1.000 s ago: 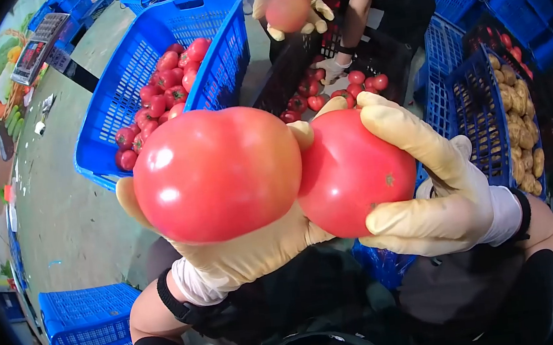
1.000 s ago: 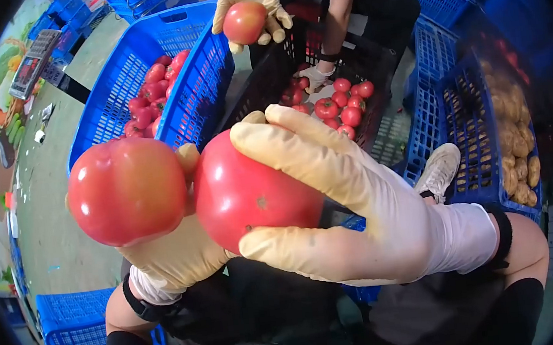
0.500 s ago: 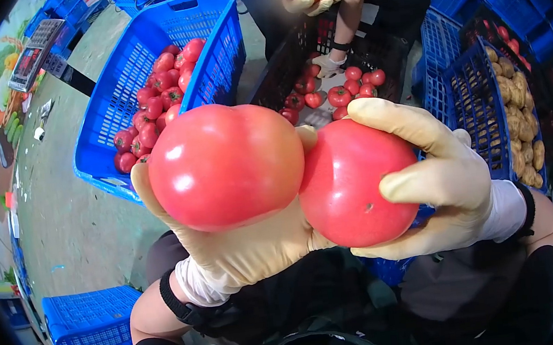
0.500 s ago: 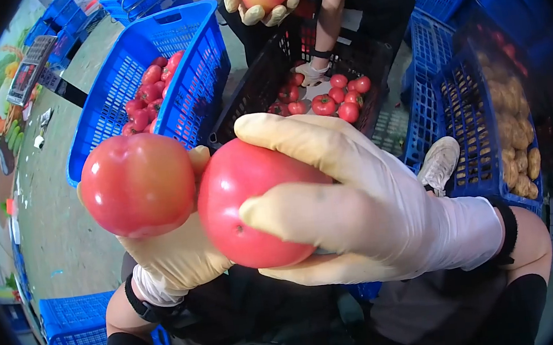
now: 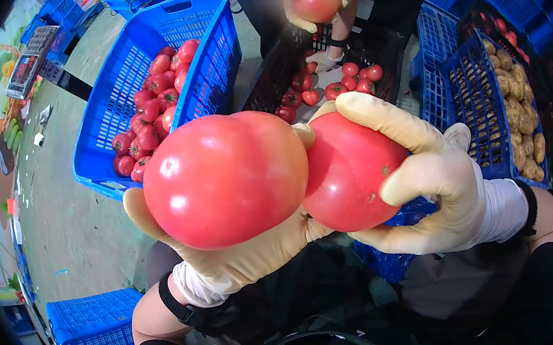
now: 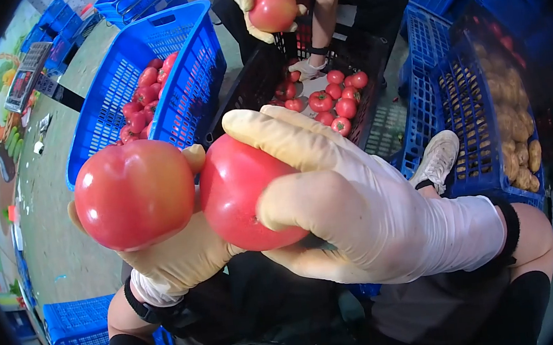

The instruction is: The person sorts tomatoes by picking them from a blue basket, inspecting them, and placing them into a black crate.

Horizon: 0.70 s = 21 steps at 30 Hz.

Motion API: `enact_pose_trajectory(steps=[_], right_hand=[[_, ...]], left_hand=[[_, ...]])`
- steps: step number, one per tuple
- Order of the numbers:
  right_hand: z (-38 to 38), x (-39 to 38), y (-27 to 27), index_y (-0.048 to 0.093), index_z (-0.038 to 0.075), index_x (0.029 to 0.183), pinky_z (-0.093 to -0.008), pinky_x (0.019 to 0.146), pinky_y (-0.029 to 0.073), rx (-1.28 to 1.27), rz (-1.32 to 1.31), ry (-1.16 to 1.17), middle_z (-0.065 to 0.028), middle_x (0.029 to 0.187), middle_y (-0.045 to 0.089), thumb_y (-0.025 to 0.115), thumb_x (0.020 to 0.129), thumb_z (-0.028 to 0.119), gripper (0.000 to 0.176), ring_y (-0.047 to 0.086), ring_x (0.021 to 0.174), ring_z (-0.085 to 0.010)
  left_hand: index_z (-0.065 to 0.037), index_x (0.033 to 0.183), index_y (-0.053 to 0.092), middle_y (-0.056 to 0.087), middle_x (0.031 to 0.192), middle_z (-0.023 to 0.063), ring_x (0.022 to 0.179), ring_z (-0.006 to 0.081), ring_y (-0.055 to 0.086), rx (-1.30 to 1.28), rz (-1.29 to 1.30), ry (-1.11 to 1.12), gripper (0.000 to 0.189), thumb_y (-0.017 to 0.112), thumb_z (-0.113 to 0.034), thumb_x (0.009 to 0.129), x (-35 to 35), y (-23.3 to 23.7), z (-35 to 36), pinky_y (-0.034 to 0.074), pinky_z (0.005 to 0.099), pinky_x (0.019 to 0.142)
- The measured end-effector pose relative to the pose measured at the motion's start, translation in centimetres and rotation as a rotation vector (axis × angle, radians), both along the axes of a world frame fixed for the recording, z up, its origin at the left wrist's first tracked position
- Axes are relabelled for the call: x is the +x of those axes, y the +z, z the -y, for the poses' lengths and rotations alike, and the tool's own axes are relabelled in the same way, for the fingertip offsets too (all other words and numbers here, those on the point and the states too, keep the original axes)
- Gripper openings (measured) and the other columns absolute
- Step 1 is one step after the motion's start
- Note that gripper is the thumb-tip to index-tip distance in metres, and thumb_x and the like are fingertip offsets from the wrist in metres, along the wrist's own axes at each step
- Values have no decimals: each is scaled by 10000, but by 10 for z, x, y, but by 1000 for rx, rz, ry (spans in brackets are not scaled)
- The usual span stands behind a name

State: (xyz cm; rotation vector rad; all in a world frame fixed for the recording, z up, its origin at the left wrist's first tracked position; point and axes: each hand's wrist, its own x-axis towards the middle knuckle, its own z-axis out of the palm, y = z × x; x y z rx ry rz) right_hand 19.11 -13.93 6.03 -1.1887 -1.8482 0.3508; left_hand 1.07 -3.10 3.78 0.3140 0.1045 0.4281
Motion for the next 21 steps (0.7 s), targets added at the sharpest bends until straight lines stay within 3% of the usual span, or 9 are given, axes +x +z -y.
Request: enact_pose_trajectory(steps=[2, 6, 9, 14, 17, 18, 20, 21], right_hand=[[-1, -1, 0, 524, 80, 866, -498, 957, 395, -13, -70, -12, -322, 1385, 291, 826, 600, 17, 407, 437, 1180, -515], [2, 3, -1, 511, 74, 872, -512, 975, 375, 47, 79, 5, -326, 1378, 296, 825, 598, 14, 421, 436, 1183, -513], [1, 6, -3, 495, 77, 924, -510, 974, 379, 65, 118, 35, -338, 1360, 314, 832, 589, 15, 479, 434, 1186, -512], [-1, 4, 7, 486, 75, 938, -495, 975, 388, 24, 5, 40, -352, 1310, 378, 868, 539, 40, 553, 447, 1188, -486], [0, 4, 11, 495, 67, 969, -478, 961, 409, 13, -46, 22, -351, 1281, 415, 895, 493, 60, 621, 475, 1178, -448], [1, 4, 12, 501, 63, 1000, -468, 949, 422, 18, -27, 8, -343, 1277, 425, 900, 479, 68, 656, 488, 1169, -431], [1, 4, 15, 507, 58, 1032, -458, 937, 434, 23, -9, -7, -336, 1272, 434, 906, 466, 75, 692, 502, 1161, -414], [0, 4, 16, 501, 58, 1096, -444, 933, 440, 1, 16, -6, -323, 1267, 444, 900, 482, 83, 733, 508, 1155, -404]], left_hand=[[-31, 1241, 471, 402, 1349, 182, 1265, 405, 358, 32, -38, -7, 1128, 537, -882, 504, 0, 1, 1, 280, 622, 1016], [-33, 1235, 479, 421, 1334, 165, 1262, 369, 370, 33, -8, 23, 1100, 515, -879, 533, 0, 0, 0, 284, 601, 1024], [-36, 1240, 481, 430, 1330, 147, 1260, 327, 381, -11, 182, -49, 1072, 496, -870, 567, -2, -4, -3, 293, 579, 1029], [-80, 1294, 435, 440, 1329, 114, 1275, 309, 374, 29, 30, -10, 958, 554, -776, 647, -5, -5, -6, 315, 561, 1022], [-133, 1322, 403, 439, 1332, 113, 1277, 305, 377, -36, 141, -103, 859, 605, -684, 695, -3, 1, -6, 323, 556, 1022], [-133, 1322, 403, 439, 1332, 113, 1277, 305, 377, -37, 140, -103, 859, 605, -684, 695, -2, 2, -5, 323, 556, 1022], [-135, 1338, 375, 370, 1370, 153, 1251, 409, 382, -235, 241, -89, 1117, 490, -890, 524, -1, 4, -4, 383, 648, 925], [-135, 1338, 375, 370, 1370, 153, 1251, 409, 382, -235, 240, -90, 1117, 490, -890, 524, -1, 3, -4, 383, 648, 925]])
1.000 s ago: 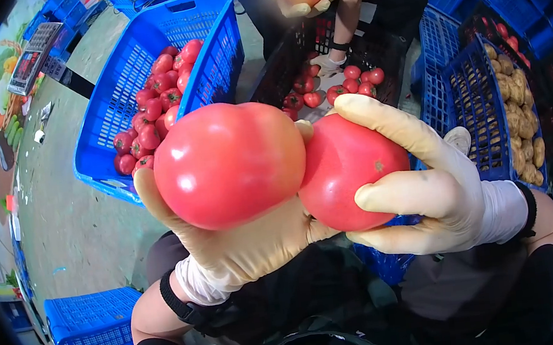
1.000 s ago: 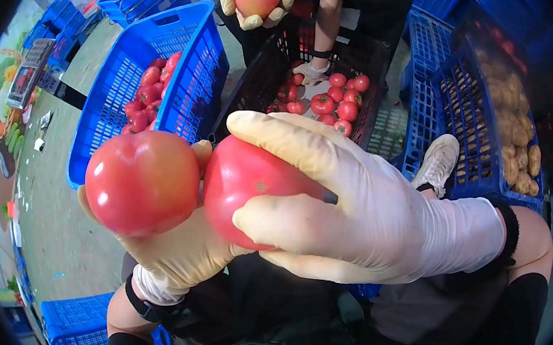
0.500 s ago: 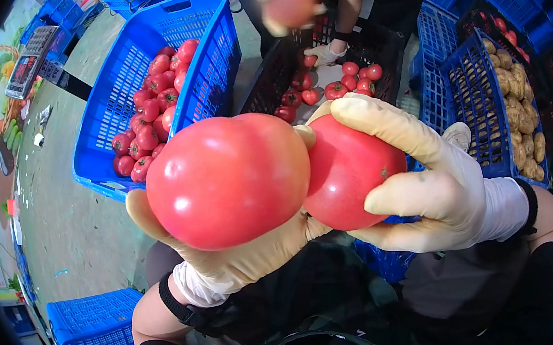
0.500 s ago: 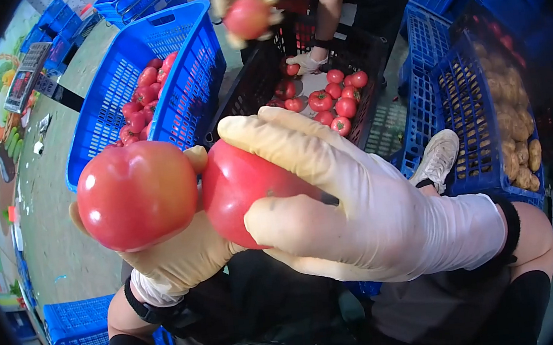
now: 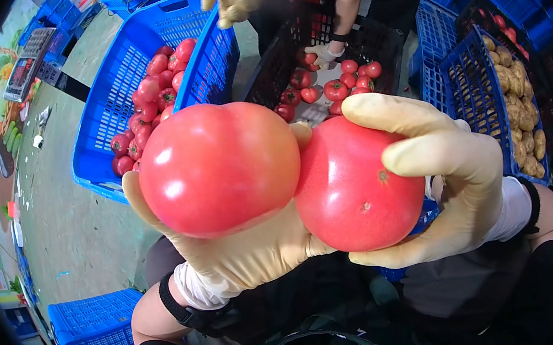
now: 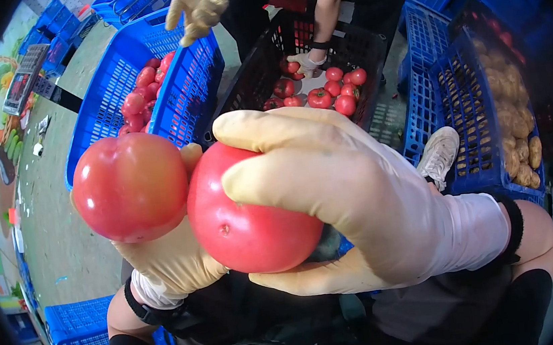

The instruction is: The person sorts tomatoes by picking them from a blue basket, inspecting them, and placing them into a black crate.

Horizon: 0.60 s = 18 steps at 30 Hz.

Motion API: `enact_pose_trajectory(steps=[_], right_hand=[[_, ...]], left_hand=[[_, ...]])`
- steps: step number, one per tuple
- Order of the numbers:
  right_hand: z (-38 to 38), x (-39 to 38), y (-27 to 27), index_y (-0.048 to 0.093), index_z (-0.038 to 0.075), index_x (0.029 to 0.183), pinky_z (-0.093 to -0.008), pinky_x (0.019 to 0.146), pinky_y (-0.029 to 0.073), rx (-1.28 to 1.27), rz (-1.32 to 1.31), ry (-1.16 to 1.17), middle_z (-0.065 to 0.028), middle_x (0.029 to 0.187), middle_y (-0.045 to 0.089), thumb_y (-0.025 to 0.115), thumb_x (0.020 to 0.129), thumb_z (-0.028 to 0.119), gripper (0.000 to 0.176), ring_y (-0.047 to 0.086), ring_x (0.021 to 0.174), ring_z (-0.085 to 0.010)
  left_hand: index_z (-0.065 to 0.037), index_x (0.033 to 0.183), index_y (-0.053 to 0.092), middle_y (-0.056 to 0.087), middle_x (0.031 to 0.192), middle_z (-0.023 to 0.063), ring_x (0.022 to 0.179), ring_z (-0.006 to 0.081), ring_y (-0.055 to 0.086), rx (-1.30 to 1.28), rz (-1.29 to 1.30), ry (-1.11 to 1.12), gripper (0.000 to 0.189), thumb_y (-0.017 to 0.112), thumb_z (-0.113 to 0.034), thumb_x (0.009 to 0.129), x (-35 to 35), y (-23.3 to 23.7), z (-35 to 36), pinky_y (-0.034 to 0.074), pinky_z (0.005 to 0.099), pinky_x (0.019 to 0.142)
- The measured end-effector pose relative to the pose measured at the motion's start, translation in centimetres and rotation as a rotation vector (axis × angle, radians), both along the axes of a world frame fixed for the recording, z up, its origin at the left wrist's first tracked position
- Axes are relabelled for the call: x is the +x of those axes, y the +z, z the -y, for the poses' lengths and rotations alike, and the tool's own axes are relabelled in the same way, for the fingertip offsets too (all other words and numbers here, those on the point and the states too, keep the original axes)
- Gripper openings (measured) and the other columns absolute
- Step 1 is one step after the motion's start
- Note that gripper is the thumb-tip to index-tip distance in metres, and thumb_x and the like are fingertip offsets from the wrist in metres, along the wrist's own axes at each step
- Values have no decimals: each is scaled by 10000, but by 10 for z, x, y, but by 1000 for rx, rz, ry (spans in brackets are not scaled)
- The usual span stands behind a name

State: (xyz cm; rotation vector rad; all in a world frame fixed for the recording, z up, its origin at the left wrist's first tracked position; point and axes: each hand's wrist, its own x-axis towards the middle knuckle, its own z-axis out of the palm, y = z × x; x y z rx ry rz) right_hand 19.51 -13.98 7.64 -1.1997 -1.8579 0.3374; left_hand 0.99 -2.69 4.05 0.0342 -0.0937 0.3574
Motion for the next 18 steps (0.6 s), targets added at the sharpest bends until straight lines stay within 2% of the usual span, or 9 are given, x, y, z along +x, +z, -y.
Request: enact_pose_trajectory(steps=[3, 5, 6, 8, 9, 10, 12, 15, 18], right_hand=[[0, 2, -2, 472, 56, 1211, -414, 933, 446, 15, 146, 1, -294, 1258, 462, 887, 522, 116, 807, 525, 1140, -373], [1, 4, 3, 406, 27, 1313, -383, 917, 464, -12, 269, -16, -239, 1235, 497, 828, 648, 195, 806, 561, 1092, -302], [3, 2, 7, 406, 27, 1313, -383, 917, 464, -11, 276, -23, -239, 1235, 497, 828, 648, 195, 806, 561, 1092, -302], [7, -2, 16, 403, -5, 1308, -385, 879, 489, -632, -874, -137, -202, 1206, 529, 722, 770, 296, 694, 576, 1066, -270], [0, 5, 4, 401, -11, 1305, -385, 784, 529, -520, -862, -146, -174, 1186, 546, 583, 862, 405, 634, 608, 989, -258], [9, 15, 11, 448, -2, 1259, -379, 698, 546, -708, -1046, -120, -169, 1141, 577, 470, 904, 482, 601, 632, 914, -242], [12, 26, 1, 518, 35, 1178, -320, 625, 515, -820, -1356, 52, -87, 1031, 619, 462, 924, 477, 513, 605, 875, -163], [24, 33, -15, 513, 93, 1145, -326, 582, 511, -871, -1451, 1, -60, 982, 622, 506, 919, 430, 406, 613, 802, -153], [43, 59, -29, 490, 141, 1152, -308, 499, 491, -815, -1300, -205, -103, 991, 619, 553, 890, 396, 371, 629, 680, -231]], left_hand=[[-119, 1346, 363, 352, 1387, 146, 1243, 403, 395, 61, 42, -12, 1116, 480, -887, 544, -1, -2, 2, 364, 643, 946], [-84, 1370, 324, 301, 1423, 177, 1250, 456, 368, -304, -81, 174, 1158, 454, -897, 556, -2, 1, 8, 305, 649, 984], [-84, 1370, 324, 301, 1423, 177, 1250, 456, 368, -303, -75, 167, 1158, 454, -897, 556, -1, 2, 7, 305, 649, 984], [-47, 1391, 279, 243, 1448, 224, 1251, 537, 309, 265, -247, -198, 1198, 422, -907, 568, 3, 5, -2, 241, 655, 1011], [-35, 1405, 252, 196, 1455, 263, 1239, 597, 259, 292, -248, -238, 1233, 413, -917, 558, 4, 5, -2, 225, 662, 1012], [-33, 1404, 254, 163, 1467, 260, 1241, 598, 253, 338, -307, -191, 1228, 420, -913, 563, 5, 7, -2, 242, 660, 1004], [-39, 1398, 286, 231, 1453, 253, 1215, 579, 324, 430, -161, -118, 1157, 392, -889, 619, 5, -9, -2, 371, 631, 910], [-31, 1363, 333, 250, 1433, 264, 1168, 542, 408, 465, -272, -74, 1107, 451, -857, 635, -1, -13, 1, 402, 576, 926], [-10, 1315, 381, 381, 1358, 255, 1082, 465, 527, 393, -312, -31, 1026, 518, -794, 668, 0, -22, 5, 502, 513, 827]])
